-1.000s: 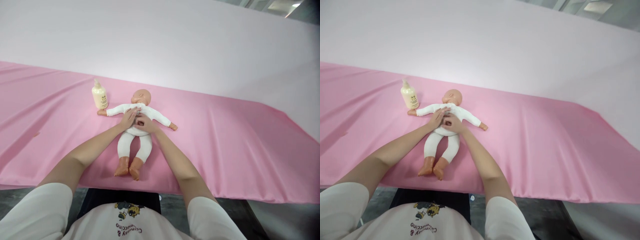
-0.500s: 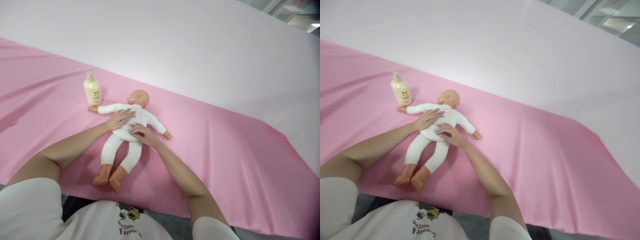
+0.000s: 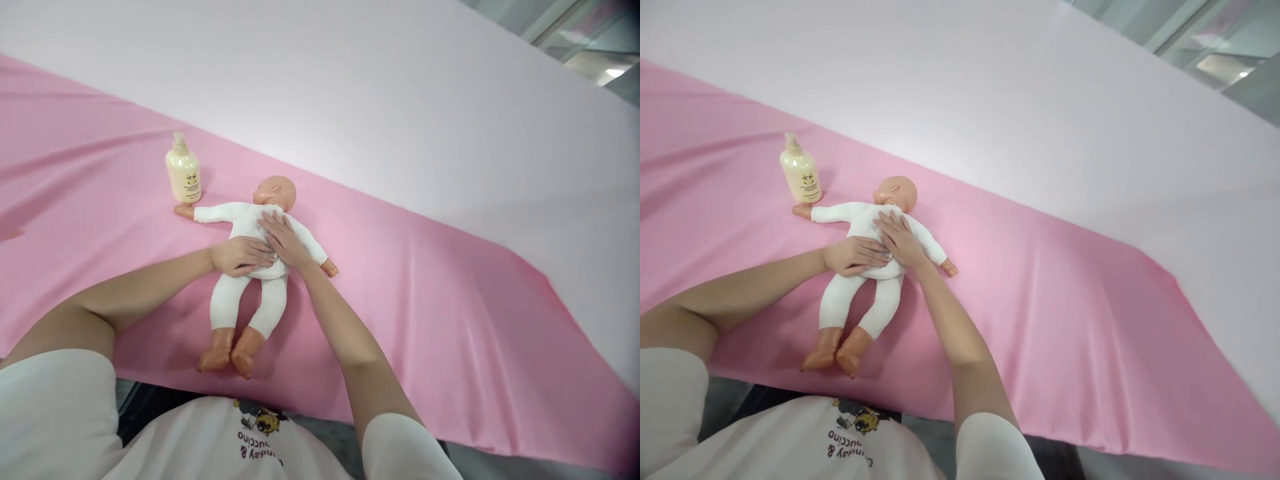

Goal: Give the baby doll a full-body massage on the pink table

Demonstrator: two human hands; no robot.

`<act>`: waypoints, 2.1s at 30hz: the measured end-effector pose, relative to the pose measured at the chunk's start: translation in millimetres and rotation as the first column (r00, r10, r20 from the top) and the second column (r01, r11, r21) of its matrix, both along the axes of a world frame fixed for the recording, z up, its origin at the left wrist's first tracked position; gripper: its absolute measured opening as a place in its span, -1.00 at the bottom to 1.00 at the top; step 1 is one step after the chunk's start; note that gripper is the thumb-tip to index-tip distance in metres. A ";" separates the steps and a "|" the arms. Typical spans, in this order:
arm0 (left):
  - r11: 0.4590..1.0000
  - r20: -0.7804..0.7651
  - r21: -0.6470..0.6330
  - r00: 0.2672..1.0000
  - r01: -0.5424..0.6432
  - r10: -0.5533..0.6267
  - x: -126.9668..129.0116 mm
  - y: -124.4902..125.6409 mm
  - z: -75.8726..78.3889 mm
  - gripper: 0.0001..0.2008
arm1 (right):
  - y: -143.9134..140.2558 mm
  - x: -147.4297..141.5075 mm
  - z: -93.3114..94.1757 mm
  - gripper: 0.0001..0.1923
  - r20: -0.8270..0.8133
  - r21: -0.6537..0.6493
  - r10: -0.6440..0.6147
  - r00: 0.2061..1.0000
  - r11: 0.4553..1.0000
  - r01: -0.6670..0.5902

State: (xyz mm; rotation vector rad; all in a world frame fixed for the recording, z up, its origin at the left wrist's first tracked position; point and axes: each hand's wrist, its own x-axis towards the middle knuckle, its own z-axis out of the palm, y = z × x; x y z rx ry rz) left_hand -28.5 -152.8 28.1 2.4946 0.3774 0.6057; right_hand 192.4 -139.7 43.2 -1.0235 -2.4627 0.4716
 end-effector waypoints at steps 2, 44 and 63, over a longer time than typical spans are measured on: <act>1.000 0.022 0.025 1.000 0.006 -0.007 1.8 -0.2 0.0 -0.61 | 1.4 -3.4 -1.6 -0.41 0.029 0.008 -0.003 1.000 1.000 0.002; 0.983 0.246 0.123 0.964 -0.135 0.102 9.6 28.8 -12.4 -0.60 | -5.8 -33.5 -5.1 -0.43 0.000 -0.035 -0.310 0.951 0.950 0.310; 0.769 0.093 -0.016 0.765 -0.639 0.637 -5.6 55.0 -35.4 -0.35 | -46.1 -56.1 -4.1 -0.15 0.273 -0.113 -0.680 0.681 0.680 0.725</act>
